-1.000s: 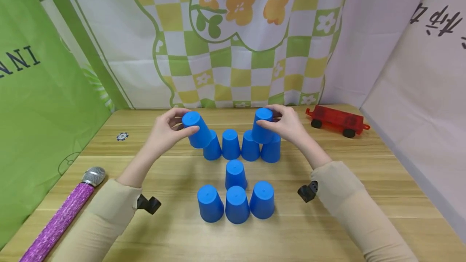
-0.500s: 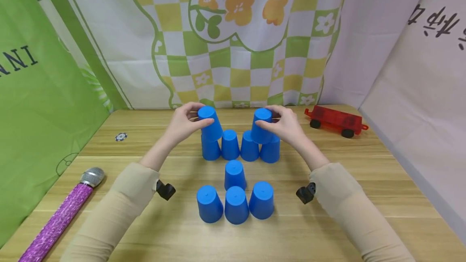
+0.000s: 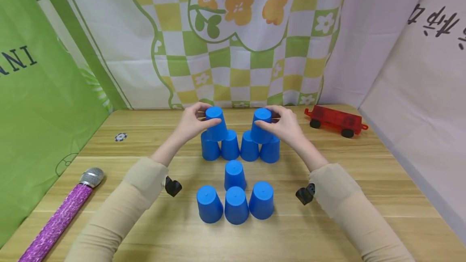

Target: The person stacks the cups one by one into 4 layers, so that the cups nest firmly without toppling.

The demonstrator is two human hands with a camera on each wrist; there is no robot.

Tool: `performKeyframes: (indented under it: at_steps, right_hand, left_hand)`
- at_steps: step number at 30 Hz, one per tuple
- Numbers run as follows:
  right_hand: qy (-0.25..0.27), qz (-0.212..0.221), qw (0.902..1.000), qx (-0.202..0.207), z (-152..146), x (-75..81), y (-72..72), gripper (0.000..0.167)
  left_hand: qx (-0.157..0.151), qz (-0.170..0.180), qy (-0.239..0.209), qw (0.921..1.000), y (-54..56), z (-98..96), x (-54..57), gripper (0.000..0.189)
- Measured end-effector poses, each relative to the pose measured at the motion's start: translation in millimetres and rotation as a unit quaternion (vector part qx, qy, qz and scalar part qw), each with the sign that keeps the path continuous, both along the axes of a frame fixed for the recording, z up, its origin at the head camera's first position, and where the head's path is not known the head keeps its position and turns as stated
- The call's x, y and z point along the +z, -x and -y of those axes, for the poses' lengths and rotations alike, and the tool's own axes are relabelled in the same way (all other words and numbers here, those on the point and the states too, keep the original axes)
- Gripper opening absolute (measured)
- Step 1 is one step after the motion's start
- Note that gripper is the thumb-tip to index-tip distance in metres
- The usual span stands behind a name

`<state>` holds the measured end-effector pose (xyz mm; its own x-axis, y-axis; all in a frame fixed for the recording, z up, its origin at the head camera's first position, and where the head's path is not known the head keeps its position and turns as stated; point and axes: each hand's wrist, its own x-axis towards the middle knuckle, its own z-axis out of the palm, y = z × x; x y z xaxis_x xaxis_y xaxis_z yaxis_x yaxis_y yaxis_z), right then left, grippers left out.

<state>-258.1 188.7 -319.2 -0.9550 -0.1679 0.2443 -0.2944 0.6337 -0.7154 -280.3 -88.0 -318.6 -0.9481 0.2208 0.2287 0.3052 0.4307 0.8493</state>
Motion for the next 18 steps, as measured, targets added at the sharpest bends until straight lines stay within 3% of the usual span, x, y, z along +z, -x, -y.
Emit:
performKeyframes:
  at_steps: [18]
  right_hand:
    - [0.005,-0.005,1.0000,0.003,0.6,0.6,-0.7,0.060]
  left_hand:
    - [0.006,0.011,0.011,0.9999,-2.1,-4.7,-0.4,0.051]
